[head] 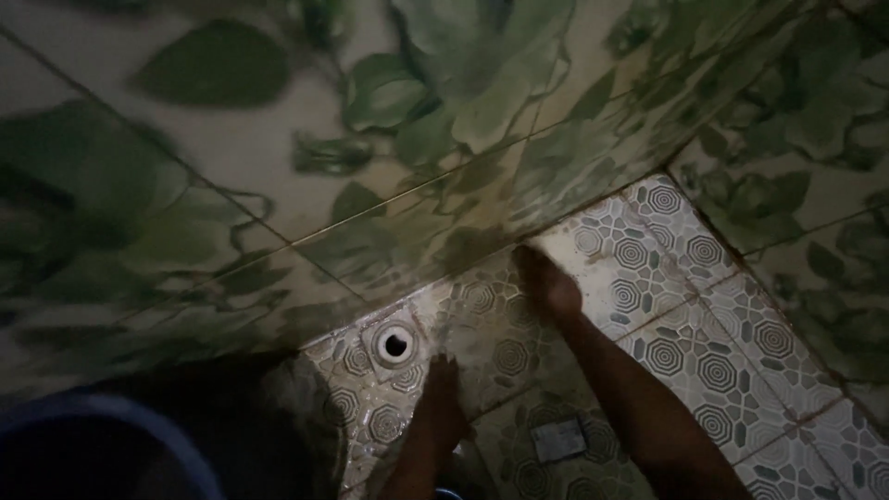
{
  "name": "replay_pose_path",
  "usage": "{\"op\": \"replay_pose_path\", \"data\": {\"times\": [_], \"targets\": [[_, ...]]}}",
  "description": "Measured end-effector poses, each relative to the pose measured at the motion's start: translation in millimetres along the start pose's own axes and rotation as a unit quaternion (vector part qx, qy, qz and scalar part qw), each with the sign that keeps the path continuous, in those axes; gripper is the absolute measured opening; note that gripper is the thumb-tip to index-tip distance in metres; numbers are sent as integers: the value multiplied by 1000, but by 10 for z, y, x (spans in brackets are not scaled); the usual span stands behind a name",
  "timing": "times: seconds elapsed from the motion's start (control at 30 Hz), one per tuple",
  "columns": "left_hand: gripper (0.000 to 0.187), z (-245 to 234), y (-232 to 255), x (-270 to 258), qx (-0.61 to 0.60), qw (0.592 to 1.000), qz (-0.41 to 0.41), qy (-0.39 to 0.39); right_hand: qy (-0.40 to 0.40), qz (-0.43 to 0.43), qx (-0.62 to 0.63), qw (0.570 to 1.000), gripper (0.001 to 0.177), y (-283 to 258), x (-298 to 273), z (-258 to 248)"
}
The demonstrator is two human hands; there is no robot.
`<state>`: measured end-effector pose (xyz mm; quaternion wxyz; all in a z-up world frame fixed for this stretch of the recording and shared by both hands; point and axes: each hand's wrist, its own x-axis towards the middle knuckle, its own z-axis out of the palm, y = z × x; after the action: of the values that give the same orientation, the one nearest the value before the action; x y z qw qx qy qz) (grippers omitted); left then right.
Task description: Scrubbing bathroom floor and wall tiles using a cleaning pad and detergent to remove grime.
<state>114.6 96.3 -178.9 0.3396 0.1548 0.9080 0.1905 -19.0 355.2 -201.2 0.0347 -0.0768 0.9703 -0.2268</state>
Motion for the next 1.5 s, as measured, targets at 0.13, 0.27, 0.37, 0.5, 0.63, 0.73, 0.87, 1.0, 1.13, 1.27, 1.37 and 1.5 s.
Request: {"op": "replay_pose_path", "data": {"times": [0.13, 0.27, 0.37, 0.5, 0.63, 0.73, 0.87, 1.0, 1.13, 1.27, 1.37, 1.5], "targets": [[133, -33, 1, -39, -8, 1000, -7, 1, 13, 172, 7, 985, 60, -291, 187, -69], [133, -22, 39, -45, -18, 1000, -12, 3, -133, 241, 263, 925, 59, -1301, -179, 159], [133, -25, 82, -27, -24, 1000, -10, 8, -199, 218, 254, 921, 59, -1583, -292, -57], [133, -66, 49, -48, -31, 999, -20, 3, -111, 227, 138, 958, 57, -919, -92, -619], [133, -88, 36, -60, -35, 999, -28, -1, 85, 169, 15, 982, 49, -197, 44, -561], [133, -96, 42, -68, -36, 999, -32, -3, 126, 159, 112, 973, 49, -130, -39, -291], [133, -91, 80, -76, -38, 999, -36, -2, -58, 164, 324, 930, 49, -887, -406, 396], [133, -121, 100, -90, -38, 998, -44, -4, -82, -141, 5, 987, 50, -581, -499, 629], [133, -100, 75, -80, -40, 998, -52, -3, 48, -67, 17, 996, 49, 623, -194, 176], [131, 58, -10, -2, 9, 1000, -27, 2, 207, 21, -87, 974, 53, 1257, -172, -501], [128, 228, -53, 95, -27, 996, -9, 83, 240, 165, 18, 956, 51, 1189, -281, -342], [131, 337, -27, 191, -43, 988, 51, 138, 120, 24, 315, 941, 50, 508, -594, 572]]}}
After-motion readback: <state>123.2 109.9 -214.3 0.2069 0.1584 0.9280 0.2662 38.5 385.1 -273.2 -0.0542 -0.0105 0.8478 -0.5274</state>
